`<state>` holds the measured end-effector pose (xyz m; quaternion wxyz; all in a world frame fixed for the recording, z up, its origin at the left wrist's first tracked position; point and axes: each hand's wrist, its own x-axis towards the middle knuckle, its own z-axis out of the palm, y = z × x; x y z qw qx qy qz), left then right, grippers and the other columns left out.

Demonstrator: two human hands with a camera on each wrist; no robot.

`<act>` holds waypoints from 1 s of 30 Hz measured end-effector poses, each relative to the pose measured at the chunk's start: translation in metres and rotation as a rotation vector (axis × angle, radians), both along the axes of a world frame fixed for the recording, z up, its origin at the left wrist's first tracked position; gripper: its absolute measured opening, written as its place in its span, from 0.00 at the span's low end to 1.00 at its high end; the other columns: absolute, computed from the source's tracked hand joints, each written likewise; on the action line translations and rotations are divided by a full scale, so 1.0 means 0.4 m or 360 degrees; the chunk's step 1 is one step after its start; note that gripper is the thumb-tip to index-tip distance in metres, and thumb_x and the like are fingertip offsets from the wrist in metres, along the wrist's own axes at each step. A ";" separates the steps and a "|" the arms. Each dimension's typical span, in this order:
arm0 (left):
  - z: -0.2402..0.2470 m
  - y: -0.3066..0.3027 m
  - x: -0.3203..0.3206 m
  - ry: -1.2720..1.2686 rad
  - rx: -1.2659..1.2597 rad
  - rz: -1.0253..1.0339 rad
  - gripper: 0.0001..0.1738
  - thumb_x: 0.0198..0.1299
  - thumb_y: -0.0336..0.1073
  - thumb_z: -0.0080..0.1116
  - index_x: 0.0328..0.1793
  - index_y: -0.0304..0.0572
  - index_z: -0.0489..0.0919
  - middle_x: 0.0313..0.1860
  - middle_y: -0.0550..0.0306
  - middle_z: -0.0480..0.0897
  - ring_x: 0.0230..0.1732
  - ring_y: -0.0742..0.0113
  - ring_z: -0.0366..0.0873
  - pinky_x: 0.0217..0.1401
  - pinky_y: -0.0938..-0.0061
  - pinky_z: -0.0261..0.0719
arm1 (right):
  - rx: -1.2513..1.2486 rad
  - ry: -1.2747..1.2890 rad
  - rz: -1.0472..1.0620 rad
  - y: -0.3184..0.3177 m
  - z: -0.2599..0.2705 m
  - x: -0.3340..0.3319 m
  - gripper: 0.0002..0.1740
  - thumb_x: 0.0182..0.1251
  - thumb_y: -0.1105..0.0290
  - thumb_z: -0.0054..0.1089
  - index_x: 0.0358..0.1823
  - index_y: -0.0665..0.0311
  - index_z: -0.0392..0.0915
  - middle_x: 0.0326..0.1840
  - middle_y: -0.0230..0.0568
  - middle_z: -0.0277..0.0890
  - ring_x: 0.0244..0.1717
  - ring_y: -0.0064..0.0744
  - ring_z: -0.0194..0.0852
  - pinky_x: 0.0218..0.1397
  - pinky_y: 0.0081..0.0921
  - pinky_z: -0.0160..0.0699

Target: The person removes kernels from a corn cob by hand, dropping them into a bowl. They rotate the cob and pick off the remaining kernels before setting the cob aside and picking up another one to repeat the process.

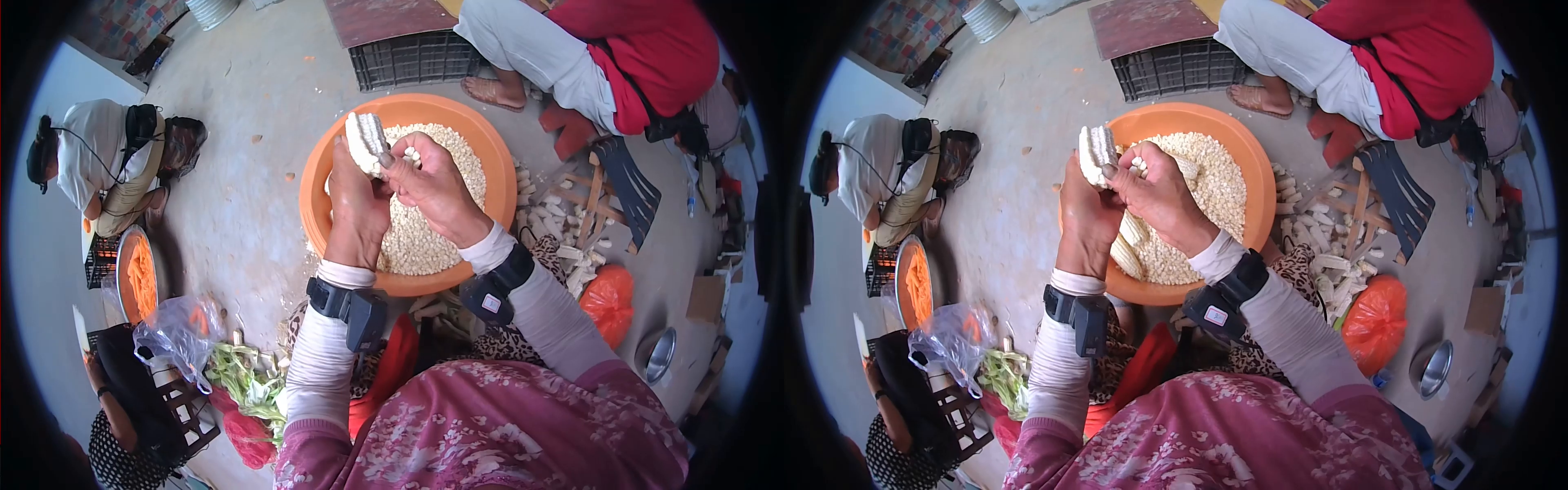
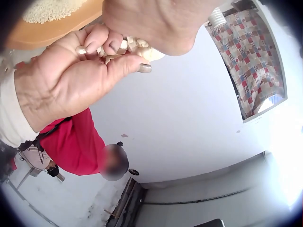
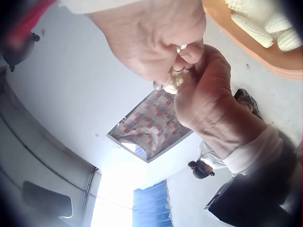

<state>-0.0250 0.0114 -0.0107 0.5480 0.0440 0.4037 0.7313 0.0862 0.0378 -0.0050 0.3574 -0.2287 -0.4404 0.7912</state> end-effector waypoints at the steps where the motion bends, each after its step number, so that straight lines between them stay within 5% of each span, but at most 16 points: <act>1: 0.007 0.001 0.004 0.0026 -0.0040 0.0008 0.16 0.67 0.48 0.39 0.42 0.45 0.73 0.32 0.59 0.76 0.29 0.67 0.75 0.28 0.73 0.74 | 0.0008 0.0000 -0.0003 0.000 0.002 0.000 0.13 0.64 0.66 0.60 0.39 0.64 0.66 0.31 0.35 0.73 0.30 0.19 0.71 0.28 0.14 0.69; 2: 0.012 0.002 0.007 0.0053 -0.0079 0.0016 0.19 0.68 0.51 0.37 0.40 0.47 0.73 0.29 0.63 0.75 0.26 0.71 0.73 0.22 0.76 0.71 | 0.0007 -0.0002 0.0000 0.001 0.001 0.001 0.13 0.64 0.66 0.60 0.39 0.64 0.66 0.31 0.35 0.73 0.30 0.19 0.71 0.28 0.14 0.69; 12: -0.001 0.004 -0.005 -0.0039 -0.0043 0.0040 0.14 0.66 0.47 0.40 0.38 0.49 0.72 0.30 0.65 0.74 0.26 0.73 0.72 0.23 0.77 0.70 | 0.0057 -0.0017 0.0027 0.002 0.009 -0.004 0.08 0.65 0.74 0.56 0.41 0.66 0.67 0.35 0.36 0.71 0.32 0.19 0.72 0.32 0.16 0.74; 14: -0.028 0.002 -0.026 -0.0128 0.0211 -0.0116 0.13 0.64 0.41 0.42 0.41 0.41 0.75 0.33 0.58 0.79 0.31 0.67 0.77 0.29 0.75 0.76 | 0.0079 -0.0041 0.0015 0.000 0.010 -0.003 0.08 0.65 0.75 0.55 0.41 0.66 0.67 0.35 0.36 0.71 0.32 0.19 0.72 0.32 0.17 0.74; 20: -0.006 0.002 -0.024 -0.0046 0.0236 -0.0131 0.13 0.63 0.40 0.44 0.41 0.40 0.75 0.33 0.58 0.79 0.31 0.67 0.77 0.30 0.73 0.76 | -0.0011 -0.0021 0.0027 0.003 0.004 0.003 0.08 0.67 0.71 0.53 0.41 0.67 0.67 0.34 0.36 0.72 0.31 0.19 0.73 0.30 0.14 0.73; 27: 0.041 -0.006 0.012 -0.0113 -0.0026 0.0095 0.12 0.63 0.41 0.44 0.41 0.42 0.74 0.33 0.59 0.77 0.33 0.68 0.75 0.33 0.73 0.75 | 0.0187 -0.0126 -0.0060 -0.005 0.009 -0.009 0.13 0.63 0.66 0.61 0.37 0.66 0.67 0.33 0.35 0.72 0.31 0.19 0.73 0.31 0.15 0.74; 30: 0.035 -0.002 0.014 -0.0059 -0.0092 0.0118 0.15 0.66 0.49 0.41 0.39 0.47 0.73 0.31 0.63 0.74 0.28 0.70 0.73 0.25 0.75 0.70 | 0.0170 -0.0119 -0.0059 -0.005 0.014 -0.006 0.14 0.62 0.67 0.63 0.37 0.66 0.67 0.34 0.35 0.71 0.32 0.19 0.73 0.34 0.17 0.76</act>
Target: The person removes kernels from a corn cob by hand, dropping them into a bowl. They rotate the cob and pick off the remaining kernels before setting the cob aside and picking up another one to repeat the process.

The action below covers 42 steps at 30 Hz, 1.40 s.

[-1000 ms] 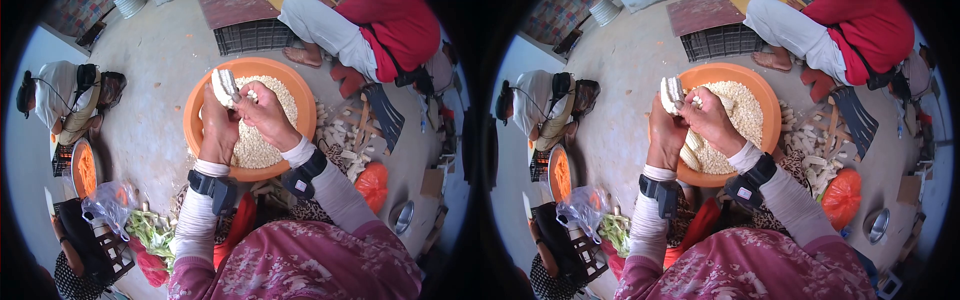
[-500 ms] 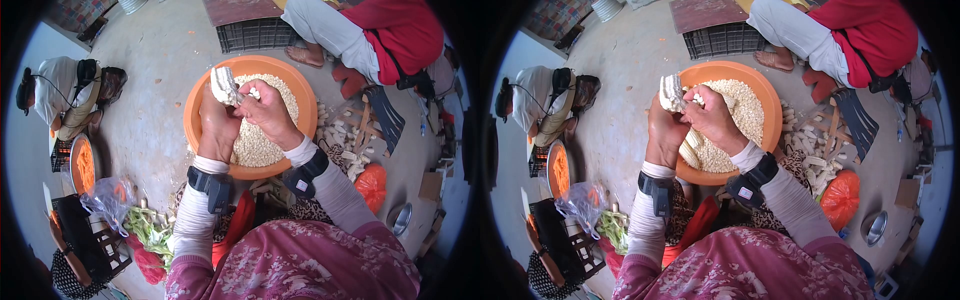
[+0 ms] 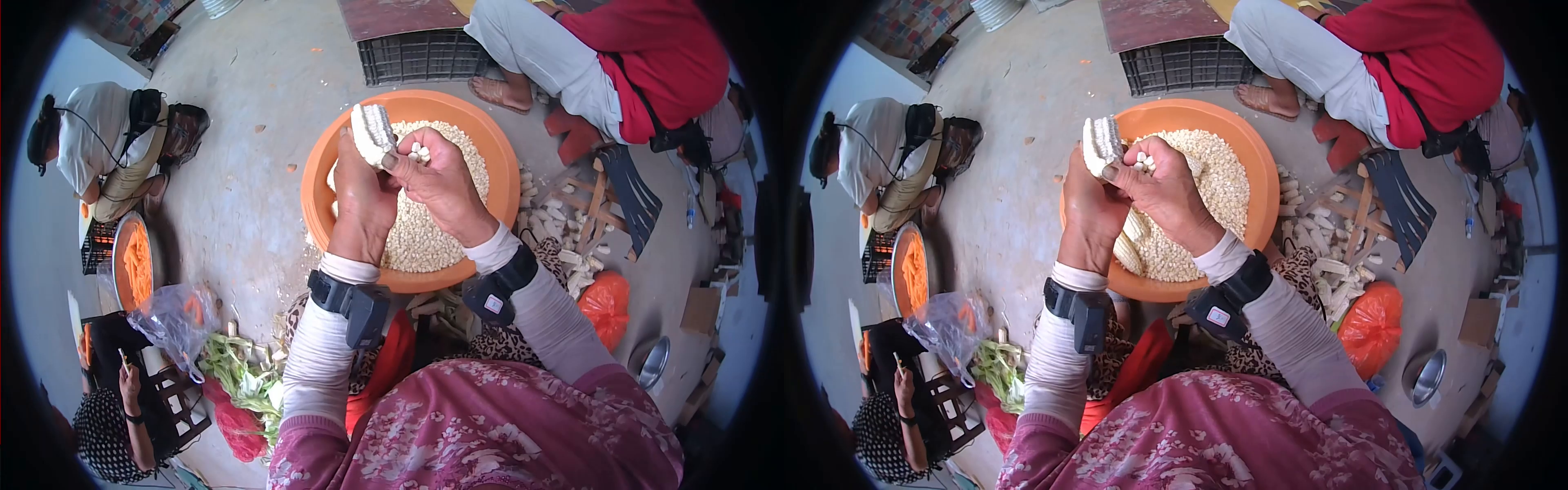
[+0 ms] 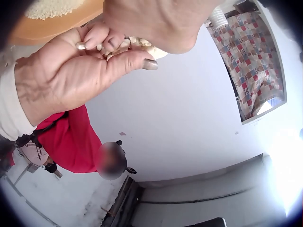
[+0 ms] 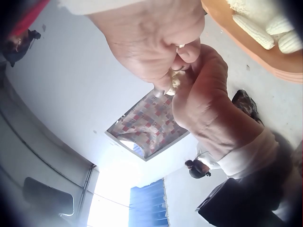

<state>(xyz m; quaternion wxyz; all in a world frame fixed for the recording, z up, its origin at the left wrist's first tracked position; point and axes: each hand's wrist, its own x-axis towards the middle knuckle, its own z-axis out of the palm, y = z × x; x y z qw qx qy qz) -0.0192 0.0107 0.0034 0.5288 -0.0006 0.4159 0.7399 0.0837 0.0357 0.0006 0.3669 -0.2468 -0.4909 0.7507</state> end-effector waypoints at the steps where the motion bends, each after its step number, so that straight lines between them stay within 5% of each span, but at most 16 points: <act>1: -0.014 0.002 -0.007 -0.0006 0.0065 -0.0028 0.15 0.66 0.48 0.41 0.39 0.47 0.73 0.31 0.63 0.74 0.28 0.71 0.72 0.25 0.75 0.69 | -0.0018 0.0011 0.0028 0.001 0.001 0.002 0.14 0.62 0.68 0.63 0.37 0.67 0.66 0.34 0.35 0.71 0.33 0.19 0.73 0.35 0.18 0.77; 11: -0.016 -0.001 -0.026 0.0012 0.0253 -0.0128 0.12 0.64 0.42 0.42 0.41 0.45 0.74 0.32 0.62 0.77 0.29 0.71 0.74 0.24 0.78 0.70 | 0.0040 0.0075 0.0041 0.009 -0.005 0.003 0.14 0.63 0.67 0.61 0.40 0.67 0.67 0.33 0.33 0.70 0.30 0.16 0.70 0.32 0.16 0.73; 16: 0.019 -0.007 0.001 0.0128 0.0004 -0.0095 0.14 0.65 0.45 0.41 0.42 0.46 0.74 0.34 0.62 0.77 0.33 0.68 0.76 0.32 0.74 0.74 | -0.0226 0.0097 0.0072 0.014 -0.003 0.004 0.17 0.64 0.60 0.60 0.37 0.65 0.65 0.25 0.30 0.66 0.21 0.12 0.59 0.20 0.10 0.58; 29: -0.011 -0.002 -0.001 0.0135 0.0016 -0.0131 0.14 0.65 0.45 0.42 0.42 0.46 0.74 0.34 0.62 0.77 0.34 0.69 0.76 0.33 0.73 0.75 | -0.0100 -0.0031 -0.0006 0.007 0.000 0.007 0.11 0.66 0.66 0.55 0.37 0.64 0.65 0.25 0.30 0.66 0.23 0.14 0.62 0.23 0.13 0.62; 32: -0.014 -0.004 -0.009 0.0045 0.0118 -0.0205 0.13 0.65 0.44 0.42 0.42 0.46 0.74 0.33 0.62 0.77 0.32 0.69 0.75 0.31 0.74 0.75 | 0.0022 -0.0004 0.0018 0.009 -0.001 0.009 0.12 0.68 0.66 0.52 0.42 0.67 0.64 0.27 0.32 0.65 0.23 0.12 0.59 0.19 0.09 0.55; 34: -0.017 -0.001 -0.010 0.0004 0.0158 -0.0226 0.14 0.65 0.44 0.42 0.41 0.46 0.74 0.33 0.62 0.77 0.31 0.69 0.75 0.30 0.74 0.75 | -0.0040 -0.0022 -0.0002 0.010 0.013 0.013 0.09 0.68 0.68 0.52 0.40 0.67 0.67 0.26 0.30 0.67 0.23 0.13 0.62 0.23 0.12 0.63; 42: 0.015 -0.006 -0.017 0.0045 0.0170 -0.0335 0.13 0.64 0.45 0.41 0.40 0.49 0.74 0.31 0.63 0.77 0.27 0.73 0.72 0.27 0.78 0.71 | 0.0001 0.0026 0.0042 0.041 0.005 0.029 0.11 0.69 0.66 0.49 0.39 0.69 0.70 0.30 0.33 0.70 0.26 0.14 0.64 0.28 0.13 0.65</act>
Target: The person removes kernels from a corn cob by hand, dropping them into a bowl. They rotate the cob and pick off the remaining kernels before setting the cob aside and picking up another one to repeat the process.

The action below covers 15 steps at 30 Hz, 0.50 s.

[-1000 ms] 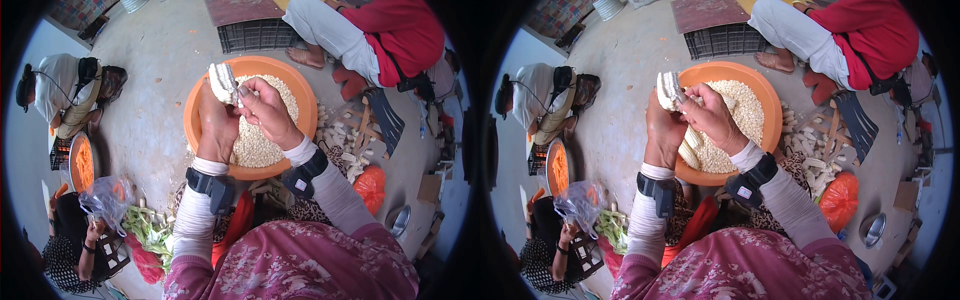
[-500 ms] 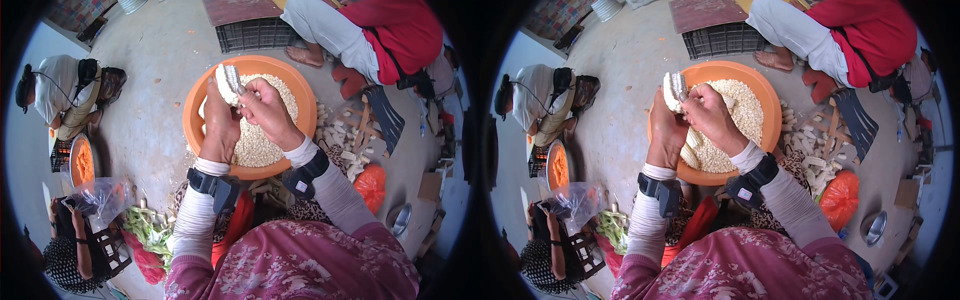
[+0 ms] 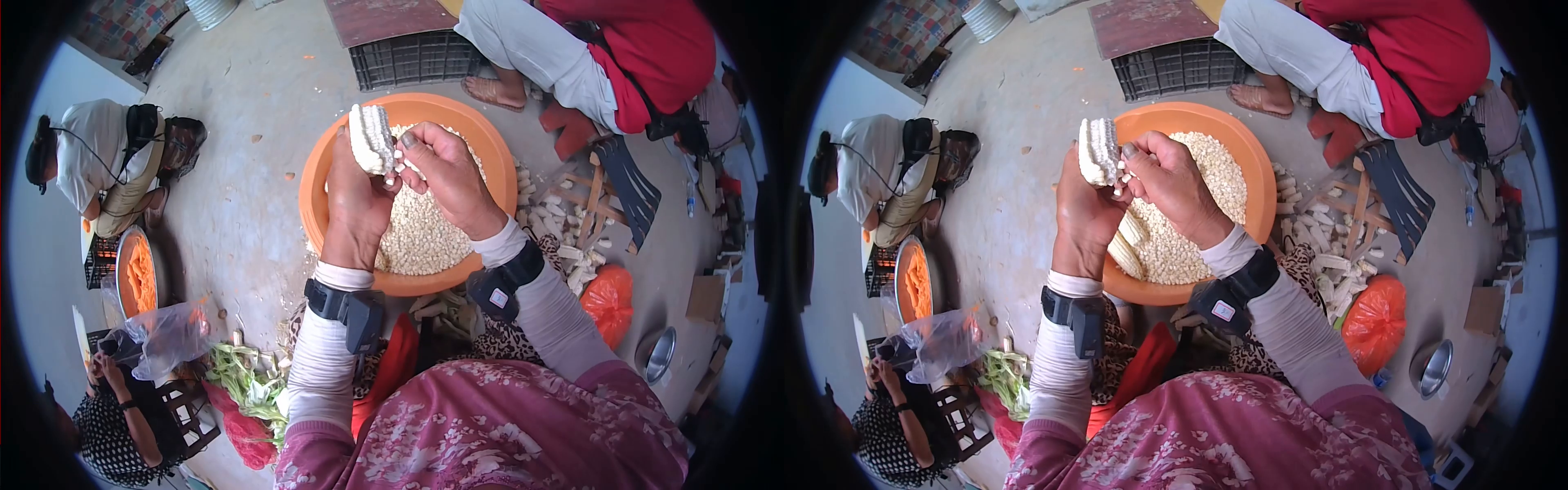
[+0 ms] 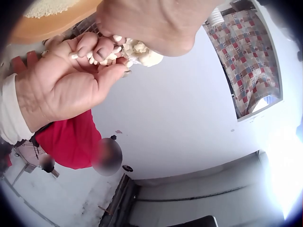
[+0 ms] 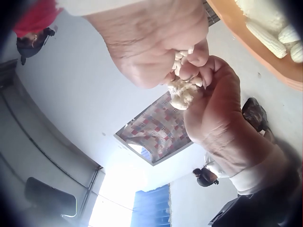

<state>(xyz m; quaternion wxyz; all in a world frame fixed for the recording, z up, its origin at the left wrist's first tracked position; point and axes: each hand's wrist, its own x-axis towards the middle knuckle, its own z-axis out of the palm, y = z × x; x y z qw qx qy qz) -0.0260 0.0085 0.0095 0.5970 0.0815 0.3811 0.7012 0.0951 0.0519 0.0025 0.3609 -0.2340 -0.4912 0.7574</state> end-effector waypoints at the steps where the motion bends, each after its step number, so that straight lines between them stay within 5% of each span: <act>1: 0.003 -0.001 0.001 0.0040 -0.0078 0.0031 0.13 0.65 0.46 0.41 0.40 0.50 0.74 0.30 0.64 0.77 0.26 0.74 0.70 0.26 0.80 0.68 | 0.0076 -0.0067 -0.0059 0.004 0.000 0.001 0.13 0.69 0.64 0.49 0.38 0.70 0.71 0.30 0.33 0.71 0.27 0.15 0.65 0.30 0.13 0.66; 5: 0.016 -0.003 0.001 0.0145 -0.0176 0.0126 0.14 0.65 0.49 0.42 0.39 0.52 0.73 0.29 0.65 0.76 0.23 0.75 0.68 0.24 0.82 0.60 | 0.0250 -0.0215 -0.0122 0.018 0.005 0.009 0.17 0.70 0.59 0.47 0.35 0.69 0.73 0.31 0.35 0.72 0.32 0.20 0.67 0.39 0.19 0.70; 15: 0.027 -0.007 0.024 0.0475 -0.0229 -0.0008 0.17 0.67 0.52 0.38 0.43 0.52 0.74 0.30 0.68 0.77 0.26 0.79 0.69 0.25 0.82 0.62 | 0.0430 -0.0517 -0.0193 0.027 -0.003 0.019 0.23 0.70 0.52 0.46 0.44 0.69 0.73 0.33 0.35 0.73 0.37 0.22 0.68 0.42 0.22 0.68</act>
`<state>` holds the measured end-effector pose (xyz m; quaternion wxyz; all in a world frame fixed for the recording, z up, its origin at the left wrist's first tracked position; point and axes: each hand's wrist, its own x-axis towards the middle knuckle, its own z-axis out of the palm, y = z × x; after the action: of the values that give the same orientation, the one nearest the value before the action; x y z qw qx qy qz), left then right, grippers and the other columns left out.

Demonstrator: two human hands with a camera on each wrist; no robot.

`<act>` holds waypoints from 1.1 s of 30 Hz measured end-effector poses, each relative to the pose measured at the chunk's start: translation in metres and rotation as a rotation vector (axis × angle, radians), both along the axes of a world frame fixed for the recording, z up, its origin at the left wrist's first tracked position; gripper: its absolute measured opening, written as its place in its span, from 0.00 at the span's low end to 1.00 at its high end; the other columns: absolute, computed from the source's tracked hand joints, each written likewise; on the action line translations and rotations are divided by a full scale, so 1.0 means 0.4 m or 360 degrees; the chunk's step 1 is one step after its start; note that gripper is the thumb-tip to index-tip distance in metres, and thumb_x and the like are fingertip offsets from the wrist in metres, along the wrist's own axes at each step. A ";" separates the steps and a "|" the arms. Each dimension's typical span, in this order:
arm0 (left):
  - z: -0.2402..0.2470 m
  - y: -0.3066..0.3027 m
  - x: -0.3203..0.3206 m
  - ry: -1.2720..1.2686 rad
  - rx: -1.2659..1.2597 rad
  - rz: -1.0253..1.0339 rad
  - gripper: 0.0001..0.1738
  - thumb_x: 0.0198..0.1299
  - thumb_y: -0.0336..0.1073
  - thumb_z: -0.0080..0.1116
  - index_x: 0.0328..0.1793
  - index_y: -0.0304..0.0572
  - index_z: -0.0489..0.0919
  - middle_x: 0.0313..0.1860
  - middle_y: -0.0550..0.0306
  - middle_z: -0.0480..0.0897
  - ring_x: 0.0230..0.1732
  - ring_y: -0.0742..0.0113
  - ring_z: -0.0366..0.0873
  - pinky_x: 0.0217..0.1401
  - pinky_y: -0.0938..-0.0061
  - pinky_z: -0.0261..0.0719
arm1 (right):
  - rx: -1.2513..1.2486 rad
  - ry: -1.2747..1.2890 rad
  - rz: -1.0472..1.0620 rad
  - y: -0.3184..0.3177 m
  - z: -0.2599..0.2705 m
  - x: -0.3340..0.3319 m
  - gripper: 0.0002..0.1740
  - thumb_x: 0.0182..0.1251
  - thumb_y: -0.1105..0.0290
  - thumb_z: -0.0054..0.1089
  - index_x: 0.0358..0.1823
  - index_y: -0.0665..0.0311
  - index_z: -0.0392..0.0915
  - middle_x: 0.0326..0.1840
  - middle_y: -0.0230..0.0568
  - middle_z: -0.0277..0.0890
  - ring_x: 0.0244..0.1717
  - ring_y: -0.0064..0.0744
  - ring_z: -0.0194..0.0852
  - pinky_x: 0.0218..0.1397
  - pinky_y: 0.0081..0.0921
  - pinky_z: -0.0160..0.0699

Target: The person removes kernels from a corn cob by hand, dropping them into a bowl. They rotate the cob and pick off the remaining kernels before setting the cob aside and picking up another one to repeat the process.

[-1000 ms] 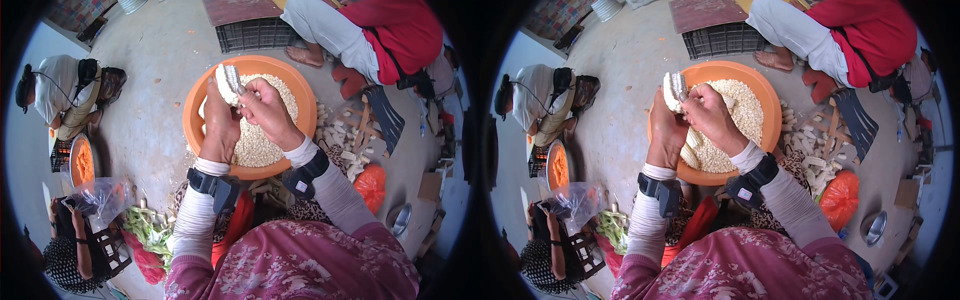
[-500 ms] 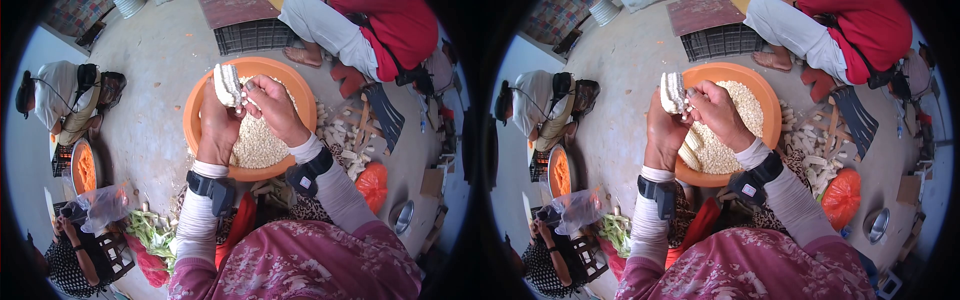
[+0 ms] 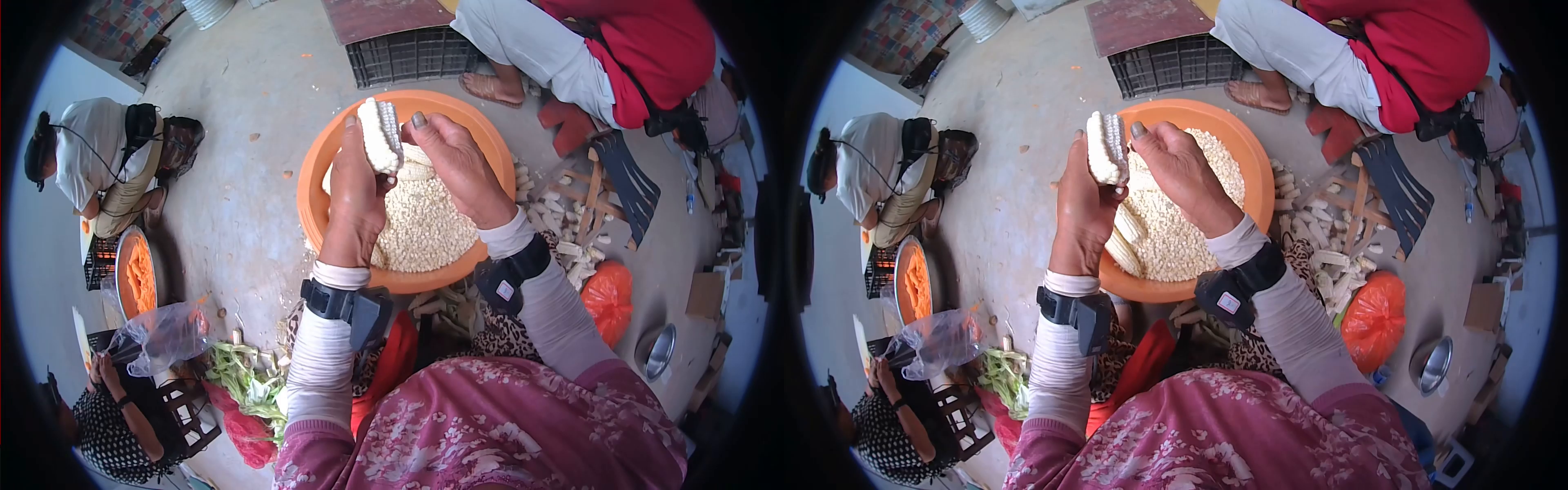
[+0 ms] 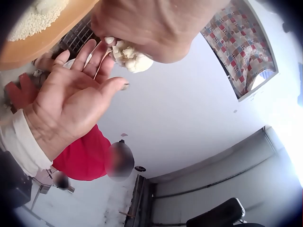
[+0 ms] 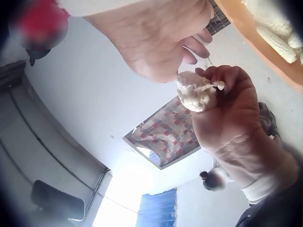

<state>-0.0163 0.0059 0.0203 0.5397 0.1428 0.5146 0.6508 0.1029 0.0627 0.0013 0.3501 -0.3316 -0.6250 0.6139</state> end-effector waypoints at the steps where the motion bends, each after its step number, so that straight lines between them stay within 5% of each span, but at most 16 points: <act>1: 0.001 0.001 0.004 -0.0003 -0.0005 -0.0001 0.17 0.67 0.52 0.38 0.43 0.52 0.74 0.30 0.68 0.77 0.26 0.79 0.69 0.25 0.82 0.62 | -0.0094 0.0185 -0.0012 -0.008 0.018 -0.001 0.24 0.70 0.51 0.47 0.46 0.68 0.72 0.34 0.34 0.73 0.37 0.21 0.67 0.42 0.21 0.67; 7: 0.010 -0.002 0.018 0.0422 -0.0025 -0.0351 0.21 0.68 0.54 0.39 0.44 0.49 0.76 0.30 0.67 0.77 0.29 0.80 0.71 0.28 0.83 0.64 | -0.0468 0.0638 0.0010 0.002 0.000 -0.005 0.23 0.69 0.53 0.50 0.49 0.69 0.68 0.36 0.30 0.70 0.37 0.15 0.65 0.41 0.16 0.65; 8: 0.024 -0.006 0.029 0.0295 0.0070 -0.0299 0.25 0.67 0.52 0.46 0.40 0.35 0.80 0.29 0.60 0.79 0.28 0.77 0.74 0.30 0.82 0.70 | -0.0427 0.0669 0.0026 0.010 -0.009 -0.002 0.23 0.69 0.54 0.51 0.49 0.69 0.68 0.36 0.30 0.69 0.36 0.14 0.65 0.41 0.14 0.65; 11: 0.022 -0.009 0.036 0.0530 -0.0001 -0.0369 0.26 0.66 0.53 0.47 0.41 0.32 0.80 0.31 0.59 0.80 0.31 0.76 0.75 0.34 0.82 0.72 | -0.0427 0.0652 0.0012 0.014 -0.006 0.003 0.20 0.73 0.58 0.44 0.52 0.68 0.68 0.43 0.34 0.71 0.44 0.18 0.69 0.49 0.19 0.69; 14: 0.003 -0.005 0.027 0.0426 0.0009 -0.0386 0.25 0.66 0.52 0.49 0.40 0.32 0.80 0.31 0.61 0.80 0.29 0.78 0.72 0.33 0.83 0.69 | -0.0553 0.0803 -0.0061 0.012 0.004 -0.002 0.20 0.70 0.58 0.49 0.48 0.70 0.68 0.36 0.33 0.71 0.36 0.18 0.70 0.41 0.20 0.72; 19: -0.003 0.003 0.040 0.0311 -0.0009 -0.0121 0.22 0.66 0.49 0.50 0.37 0.34 0.80 0.27 0.63 0.78 0.28 0.79 0.68 0.33 0.80 0.66 | -0.0735 0.1024 -0.0112 0.018 -0.002 0.007 0.19 0.71 0.58 0.46 0.48 0.70 0.68 0.39 0.41 0.73 0.41 0.27 0.74 0.45 0.26 0.77; 22: -0.036 0.000 0.007 0.0707 -0.0086 -0.0323 0.21 0.66 0.47 0.49 0.30 0.38 0.80 0.25 0.61 0.78 0.30 0.76 0.71 0.37 0.79 0.68 | -0.0785 0.1057 -0.0183 0.027 -0.011 0.015 0.20 0.72 0.57 0.43 0.48 0.70 0.68 0.40 0.44 0.74 0.41 0.32 0.76 0.44 0.29 0.79; 27: -0.010 -0.011 0.020 0.0524 -0.0053 -0.0501 0.22 0.67 0.52 0.45 0.29 0.43 0.76 0.25 0.61 0.78 0.29 0.74 0.76 0.34 0.80 0.71 | -0.0788 0.1062 -0.0151 0.035 -0.013 0.020 0.25 0.73 0.54 0.39 0.54 0.71 0.67 0.45 0.47 0.75 0.42 0.32 0.76 0.44 0.28 0.79; 33: 0.001 -0.014 0.021 0.0490 -0.0081 -0.0691 0.30 0.66 0.61 0.38 0.30 0.43 0.74 0.23 0.60 0.78 0.23 0.74 0.75 0.26 0.83 0.70 | -0.0746 0.1051 -0.0218 0.037 -0.001 0.020 0.28 0.70 0.46 0.43 0.48 0.69 0.69 0.38 0.44 0.75 0.36 0.29 0.75 0.38 0.26 0.79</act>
<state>-0.0078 0.0002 0.0205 0.5855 0.3335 0.5641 0.4772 0.1108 0.0776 0.0009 0.4870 -0.2284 -0.2987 0.7883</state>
